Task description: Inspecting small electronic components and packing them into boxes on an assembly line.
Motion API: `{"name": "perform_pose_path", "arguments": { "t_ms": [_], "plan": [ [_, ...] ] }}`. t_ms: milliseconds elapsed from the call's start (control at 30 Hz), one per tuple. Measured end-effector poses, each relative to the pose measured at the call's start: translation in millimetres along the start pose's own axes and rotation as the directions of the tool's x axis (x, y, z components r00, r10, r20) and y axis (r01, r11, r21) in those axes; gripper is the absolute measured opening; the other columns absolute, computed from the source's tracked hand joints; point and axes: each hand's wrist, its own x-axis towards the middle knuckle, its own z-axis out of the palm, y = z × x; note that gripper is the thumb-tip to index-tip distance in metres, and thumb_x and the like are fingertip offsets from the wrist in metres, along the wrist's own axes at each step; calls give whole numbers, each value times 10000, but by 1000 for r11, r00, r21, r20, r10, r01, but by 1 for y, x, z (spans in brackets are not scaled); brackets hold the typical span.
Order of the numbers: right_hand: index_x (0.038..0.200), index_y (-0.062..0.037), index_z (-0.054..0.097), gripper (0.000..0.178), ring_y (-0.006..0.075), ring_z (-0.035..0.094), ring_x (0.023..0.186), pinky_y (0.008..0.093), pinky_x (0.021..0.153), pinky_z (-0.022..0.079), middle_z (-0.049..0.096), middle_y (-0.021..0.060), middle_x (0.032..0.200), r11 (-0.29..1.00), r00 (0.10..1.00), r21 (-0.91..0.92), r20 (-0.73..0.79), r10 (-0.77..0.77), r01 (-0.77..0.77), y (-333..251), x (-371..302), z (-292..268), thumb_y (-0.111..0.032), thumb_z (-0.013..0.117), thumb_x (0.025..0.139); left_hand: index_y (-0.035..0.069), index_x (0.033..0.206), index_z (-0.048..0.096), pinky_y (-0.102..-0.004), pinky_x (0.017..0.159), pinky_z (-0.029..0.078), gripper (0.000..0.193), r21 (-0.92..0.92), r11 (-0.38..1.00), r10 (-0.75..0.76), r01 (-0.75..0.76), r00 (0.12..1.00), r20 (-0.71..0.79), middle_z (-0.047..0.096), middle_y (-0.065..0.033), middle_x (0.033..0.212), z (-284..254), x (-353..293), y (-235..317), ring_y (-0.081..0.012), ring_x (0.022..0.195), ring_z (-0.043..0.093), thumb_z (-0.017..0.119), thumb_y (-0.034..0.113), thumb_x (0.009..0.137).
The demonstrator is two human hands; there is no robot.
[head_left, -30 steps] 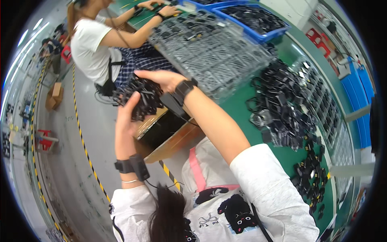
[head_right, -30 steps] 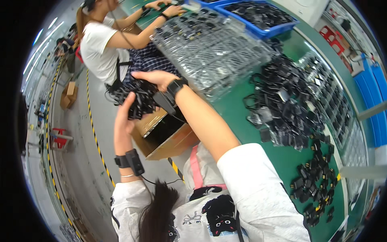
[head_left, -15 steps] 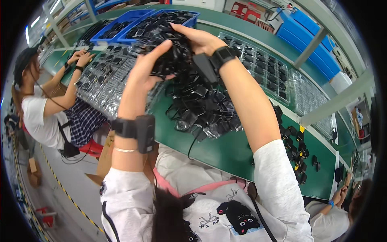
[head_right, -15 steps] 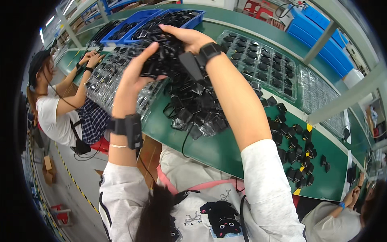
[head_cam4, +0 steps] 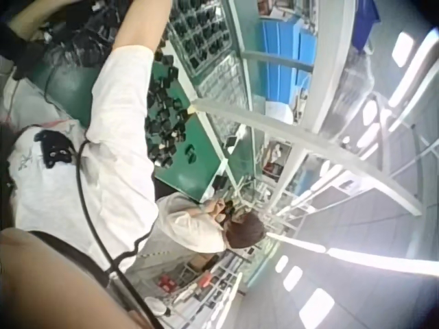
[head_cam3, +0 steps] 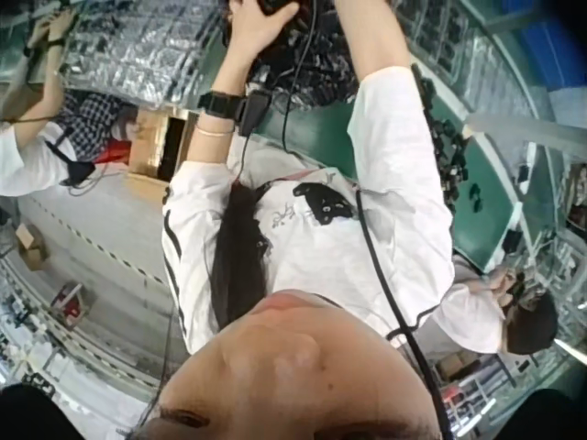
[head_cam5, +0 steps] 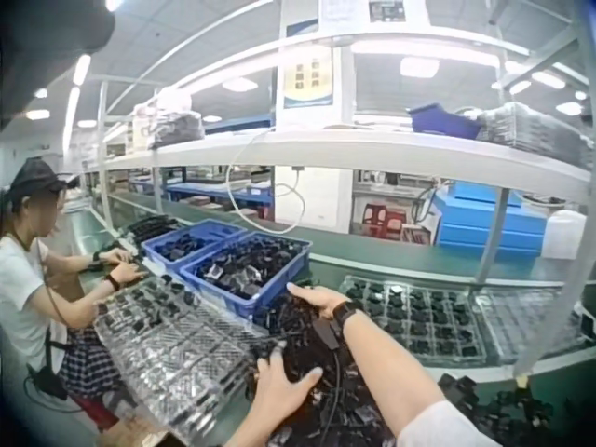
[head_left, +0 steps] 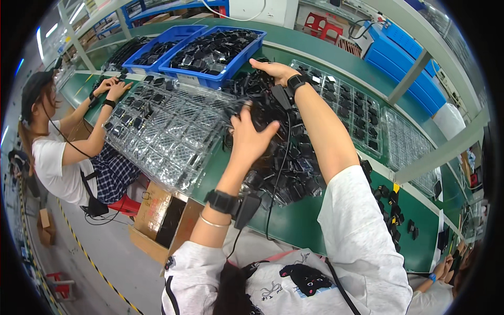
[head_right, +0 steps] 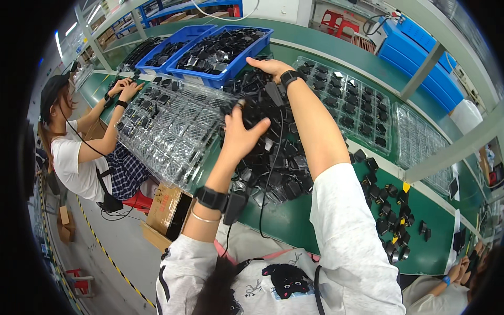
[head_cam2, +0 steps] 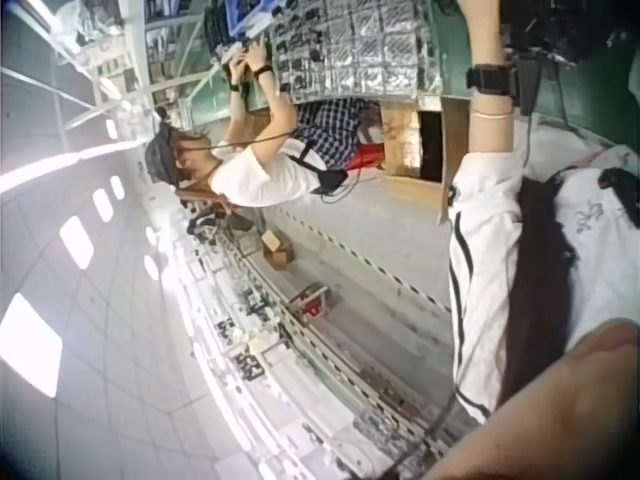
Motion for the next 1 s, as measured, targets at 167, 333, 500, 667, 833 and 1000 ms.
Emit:
{"name": "perform_pose_path", "arguments": {
  "t_ms": [167, 333, 500, 667, 833, 1000],
  "plan": [
    [1403, -33, 329, 948, 296, 459, 1218, 420, 955, 394, 436, 179, 1378, 983, 975, -183, -220, -7, -34, 16, 62, -23, -668, 609, 755, 28, 1157, 544, -428, 757, 528, 544, 351, 905, 163, -240, 959, 234, 407, -249, 1287, -36, -25, 12, -444, 1073, 516, 709, 380, 776],
    [1298, -103, 503, 746, 258, 547, 1026, 446, 715, 497, 490, 117, 1318, 787, 977, -615, -193, -89, -50, -7, 72, -14, -663, 543, 806, 1, 931, 654, -427, 683, 535, 425, 464, 848, 142, -257, 953, 268, 529, -219, 1172, -70, -37, 13, -395, 931, 609, 706, 389, 766],
    [1109, -55, 645, 617, 267, 632, 818, 414, 597, 523, 625, 96, 1136, 491, 986, -862, -162, -30, -127, -48, 59, -14, -603, 514, 855, 4, 788, 672, -412, 644, 528, 352, 439, 869, 37, -229, 914, 405, 620, -194, 949, -93, -19, 15, -358, 776, 645, 693, 355, 782],
    [890, -137, 747, 513, 329, 618, 791, 449, 771, 479, 663, 166, 915, 293, 970, -952, -146, -195, -85, -60, 42, -11, -576, 483, 874, 38, 743, 695, -407, 641, 505, 297, 461, 850, 94, -257, 933, 347, 633, -159, 827, -102, -8, 7, -331, 737, 634, 673, 328, 802],
    [958, -63, 703, 504, 244, 634, 750, 387, 643, 520, 664, 107, 1022, 189, 990, -981, -71, -125, -47, -69, 28, -5, -519, 496, 900, 27, 762, 664, -390, 613, 500, 235, 341, 903, 179, -260, 951, 252, 629, -161, 825, -125, -16, 13, -327, 709, 633, 684, 258, 802],
    [922, -63, 704, 458, 272, 622, 766, 398, 712, 493, 667, 135, 934, 117, 940, -978, 126, -316, 171, -65, 48, -14, -485, 528, 886, 4, 821, 605, -290, 585, 474, 79, -4, 968, 248, -251, 960, -132, 633, -113, 810, -161, -65, -14, -238, 630, 600, 656, 63, 812]
  ]
}}
